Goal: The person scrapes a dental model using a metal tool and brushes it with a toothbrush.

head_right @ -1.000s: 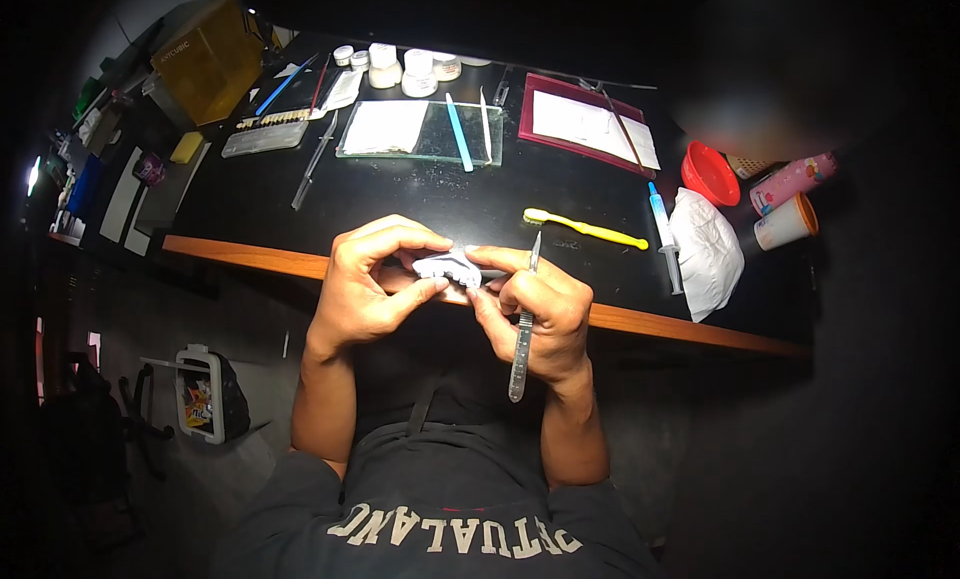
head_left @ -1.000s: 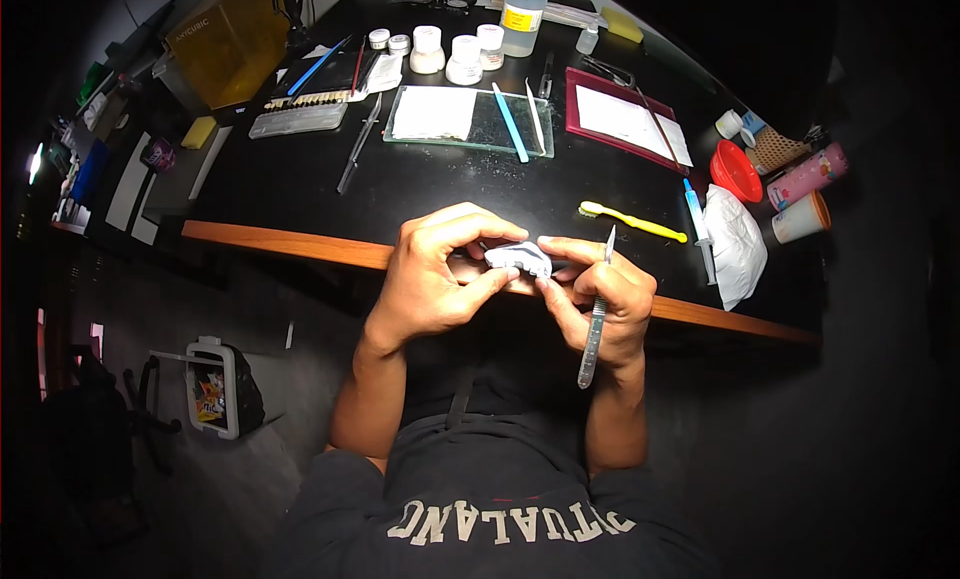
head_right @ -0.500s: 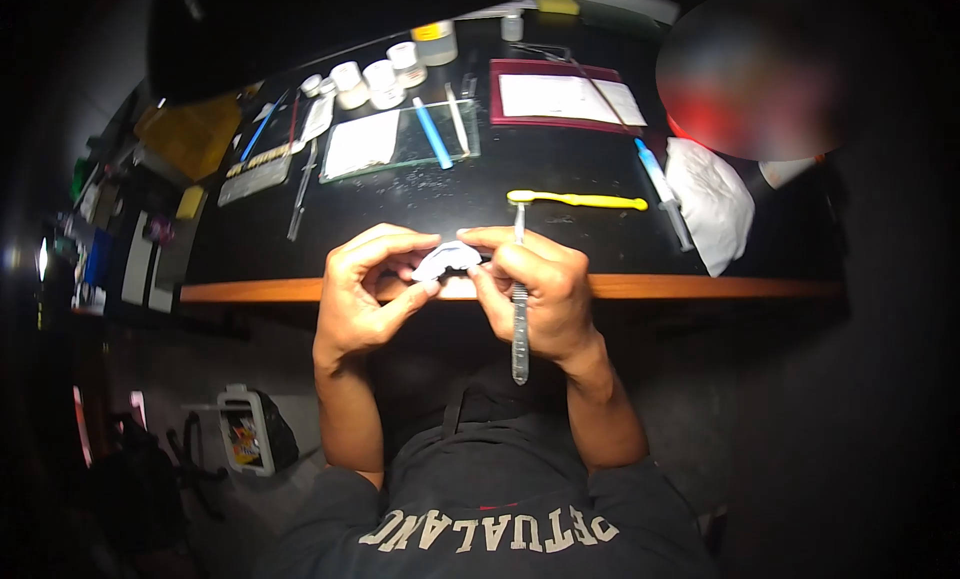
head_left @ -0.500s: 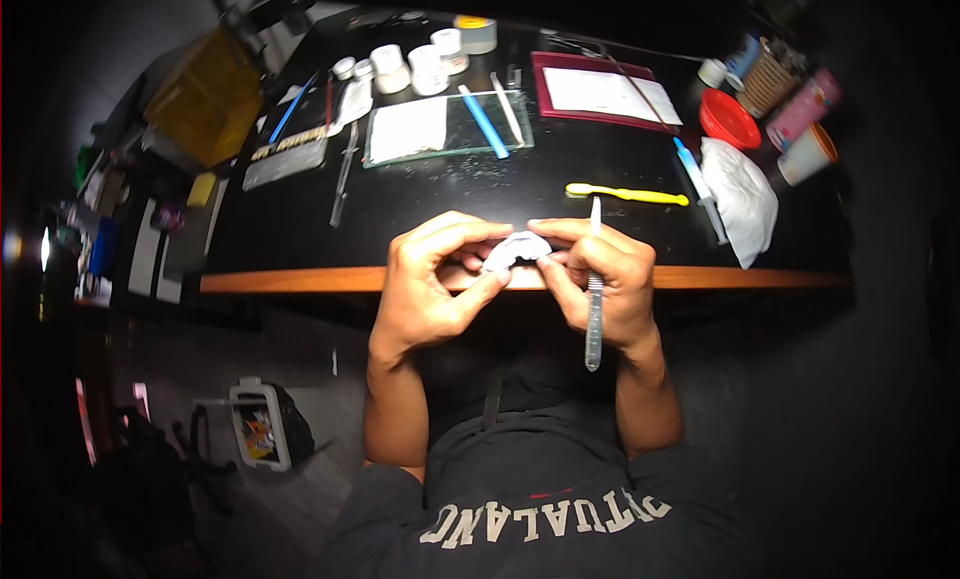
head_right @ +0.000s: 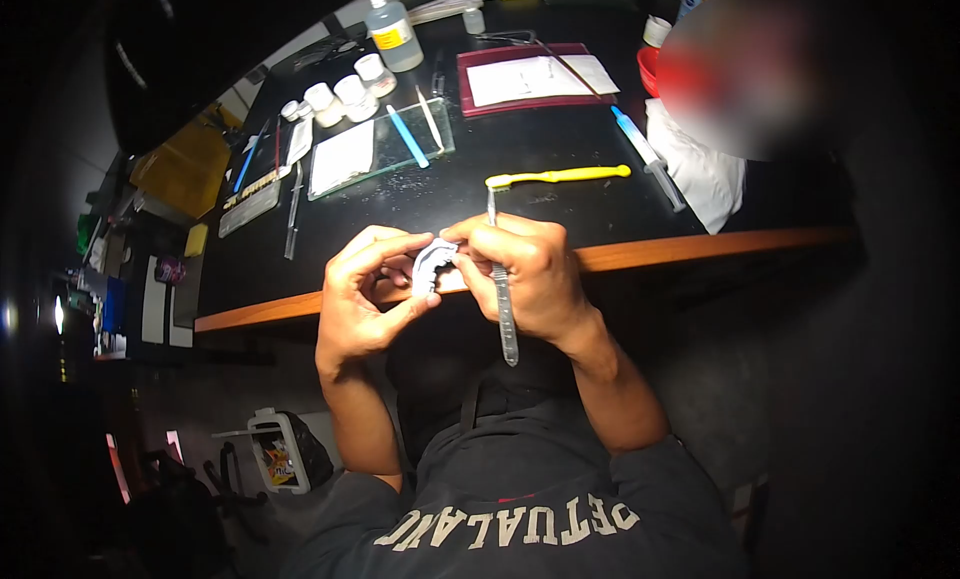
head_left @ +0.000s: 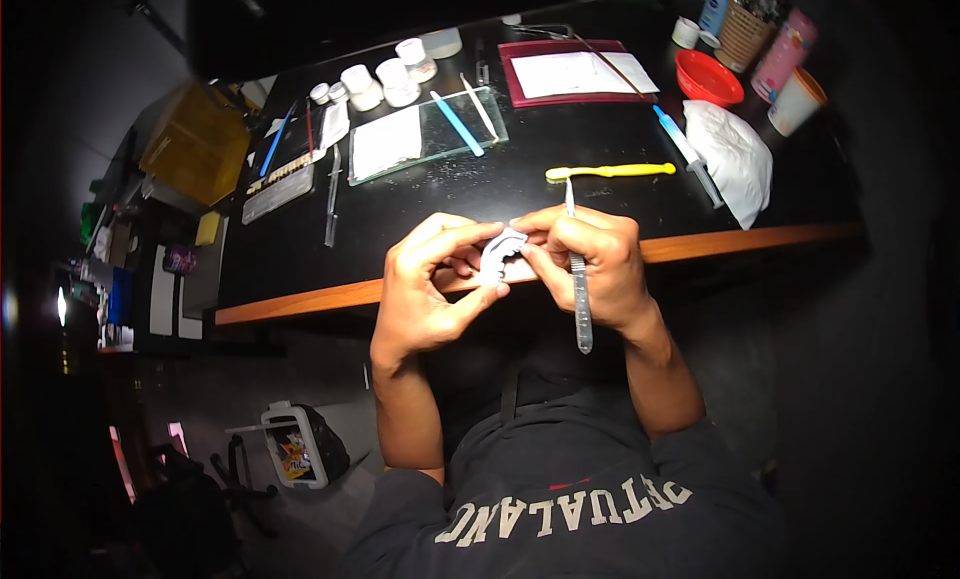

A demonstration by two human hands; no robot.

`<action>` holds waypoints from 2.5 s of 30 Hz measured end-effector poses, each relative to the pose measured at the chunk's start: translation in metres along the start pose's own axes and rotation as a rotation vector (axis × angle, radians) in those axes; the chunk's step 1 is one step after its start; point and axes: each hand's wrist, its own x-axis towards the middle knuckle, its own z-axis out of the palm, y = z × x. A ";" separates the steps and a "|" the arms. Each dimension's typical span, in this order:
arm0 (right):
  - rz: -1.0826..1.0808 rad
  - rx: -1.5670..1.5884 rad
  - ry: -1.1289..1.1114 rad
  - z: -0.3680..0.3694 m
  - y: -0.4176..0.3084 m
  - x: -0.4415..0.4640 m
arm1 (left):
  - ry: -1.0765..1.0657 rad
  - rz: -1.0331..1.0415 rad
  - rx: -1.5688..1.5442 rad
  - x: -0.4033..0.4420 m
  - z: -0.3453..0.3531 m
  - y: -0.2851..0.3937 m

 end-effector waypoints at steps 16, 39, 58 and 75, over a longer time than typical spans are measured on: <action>-0.022 0.040 0.027 0.004 0.005 0.000 | -0.062 -0.026 -0.016 -0.002 0.000 0.001; 0.215 0.370 -0.015 -0.005 0.002 -0.005 | 0.174 -0.095 -0.177 -0.003 0.006 -0.008; 0.216 0.165 0.064 0.003 0.005 -0.004 | 0.236 -0.031 0.169 -0.002 0.019 0.000; 0.106 0.098 0.012 0.001 -0.001 0.000 | 0.246 -0.034 0.163 -0.001 0.020 -0.001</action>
